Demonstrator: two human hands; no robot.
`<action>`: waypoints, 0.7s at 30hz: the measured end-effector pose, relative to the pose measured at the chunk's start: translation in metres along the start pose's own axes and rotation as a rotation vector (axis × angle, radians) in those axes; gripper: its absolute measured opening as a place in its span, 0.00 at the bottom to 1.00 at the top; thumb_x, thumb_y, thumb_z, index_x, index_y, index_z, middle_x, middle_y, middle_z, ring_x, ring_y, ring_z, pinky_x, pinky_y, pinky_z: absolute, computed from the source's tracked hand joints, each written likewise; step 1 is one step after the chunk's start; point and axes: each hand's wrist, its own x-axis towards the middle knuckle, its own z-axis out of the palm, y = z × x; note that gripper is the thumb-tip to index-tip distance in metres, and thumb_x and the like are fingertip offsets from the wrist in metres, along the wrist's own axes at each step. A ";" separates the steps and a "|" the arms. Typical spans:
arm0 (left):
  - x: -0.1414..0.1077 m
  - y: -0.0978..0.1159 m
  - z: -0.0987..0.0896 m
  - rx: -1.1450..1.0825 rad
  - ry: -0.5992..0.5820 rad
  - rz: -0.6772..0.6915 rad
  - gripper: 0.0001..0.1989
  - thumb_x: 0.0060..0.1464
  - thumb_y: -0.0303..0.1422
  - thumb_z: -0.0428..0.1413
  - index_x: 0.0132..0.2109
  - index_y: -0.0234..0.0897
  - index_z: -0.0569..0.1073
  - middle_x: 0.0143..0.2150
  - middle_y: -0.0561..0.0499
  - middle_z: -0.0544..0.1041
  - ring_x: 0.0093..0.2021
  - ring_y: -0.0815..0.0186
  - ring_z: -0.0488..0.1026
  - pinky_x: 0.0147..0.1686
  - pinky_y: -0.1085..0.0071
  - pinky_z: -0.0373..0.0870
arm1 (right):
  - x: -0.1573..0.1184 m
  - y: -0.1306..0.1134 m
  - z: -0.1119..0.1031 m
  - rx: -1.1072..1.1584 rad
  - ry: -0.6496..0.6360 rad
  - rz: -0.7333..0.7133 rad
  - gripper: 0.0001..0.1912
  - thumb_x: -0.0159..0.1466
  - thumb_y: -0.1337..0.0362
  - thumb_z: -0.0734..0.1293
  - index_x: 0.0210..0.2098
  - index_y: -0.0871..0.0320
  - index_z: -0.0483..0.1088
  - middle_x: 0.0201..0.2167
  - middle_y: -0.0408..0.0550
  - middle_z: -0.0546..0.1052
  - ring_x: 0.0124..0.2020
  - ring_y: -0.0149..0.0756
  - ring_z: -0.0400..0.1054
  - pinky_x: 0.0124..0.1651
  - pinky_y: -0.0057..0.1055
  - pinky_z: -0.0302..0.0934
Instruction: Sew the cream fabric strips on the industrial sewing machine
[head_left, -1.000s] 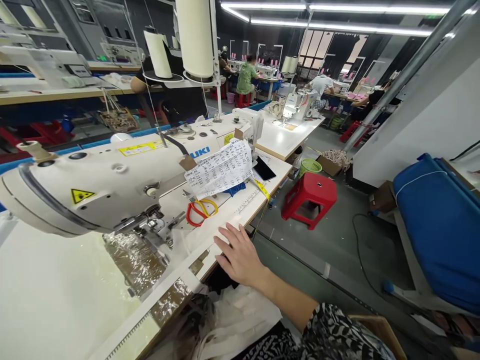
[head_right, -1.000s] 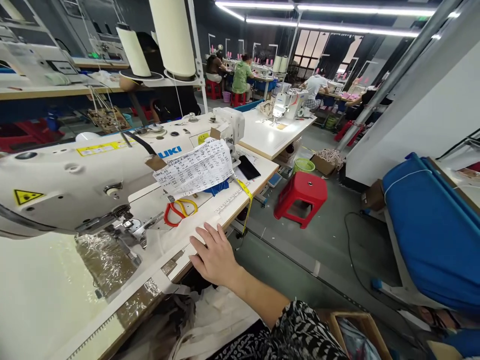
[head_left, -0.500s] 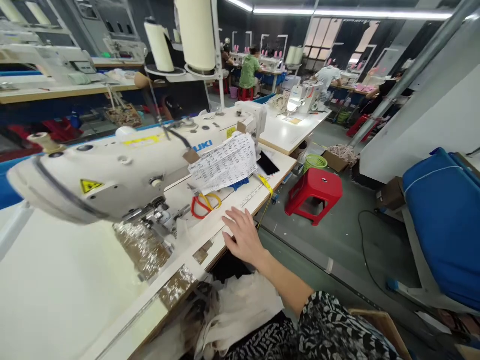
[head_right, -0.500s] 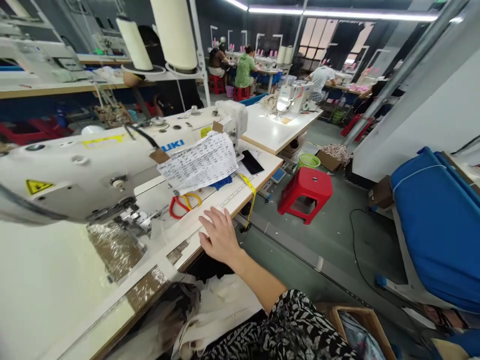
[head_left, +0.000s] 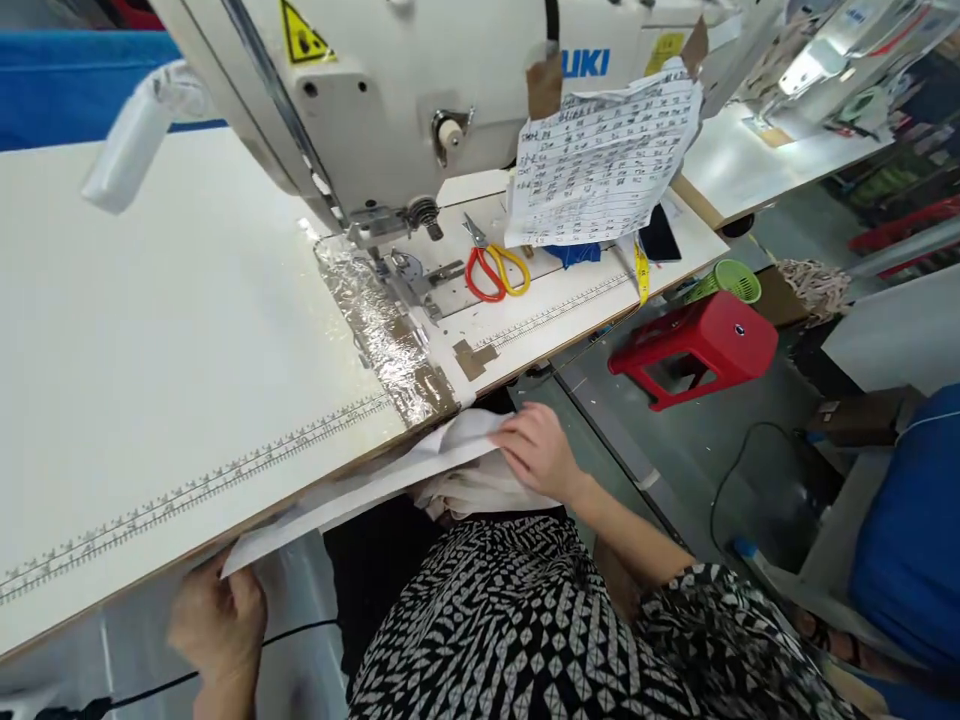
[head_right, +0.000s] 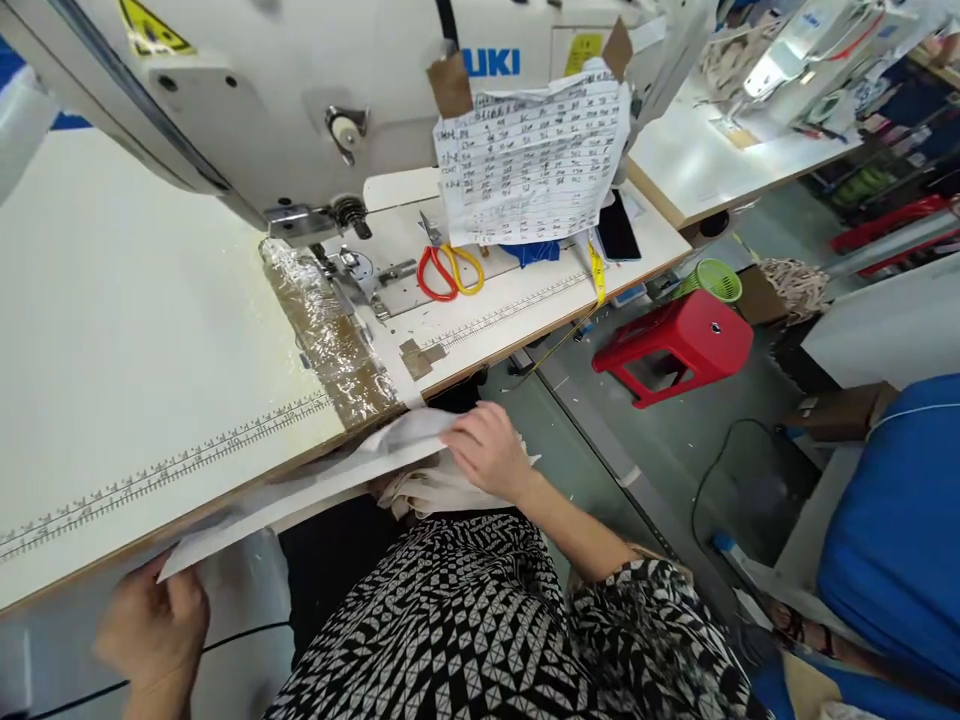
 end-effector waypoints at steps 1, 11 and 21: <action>0.001 -0.010 0.009 0.043 -0.027 0.000 0.10 0.39 0.42 0.52 0.31 0.45 0.69 0.28 0.51 0.65 0.48 0.43 0.71 0.54 0.44 0.67 | -0.007 -0.005 0.009 0.004 -0.056 -0.002 0.14 0.72 0.62 0.59 0.50 0.52 0.74 0.44 0.50 0.76 0.48 0.43 0.65 0.61 0.51 0.55; -0.056 0.034 0.034 -0.165 -0.211 0.213 0.22 0.49 0.40 0.56 0.50 0.34 0.75 0.54 0.33 0.76 0.60 0.40 0.68 0.66 0.45 0.58 | -0.037 -0.009 0.034 -0.093 -0.211 0.169 0.12 0.72 0.64 0.62 0.35 0.58 0.74 0.34 0.49 0.76 0.40 0.40 0.65 0.45 0.38 0.56; -0.139 0.155 0.088 -0.933 -1.415 -0.464 0.19 0.59 0.46 0.60 0.40 0.31 0.81 0.40 0.41 0.82 0.45 0.56 0.77 0.45 0.67 0.73 | -0.019 -0.050 -0.007 0.389 -0.128 0.344 0.11 0.71 0.61 0.61 0.33 0.55 0.69 0.25 0.42 0.73 0.27 0.33 0.67 0.33 0.30 0.59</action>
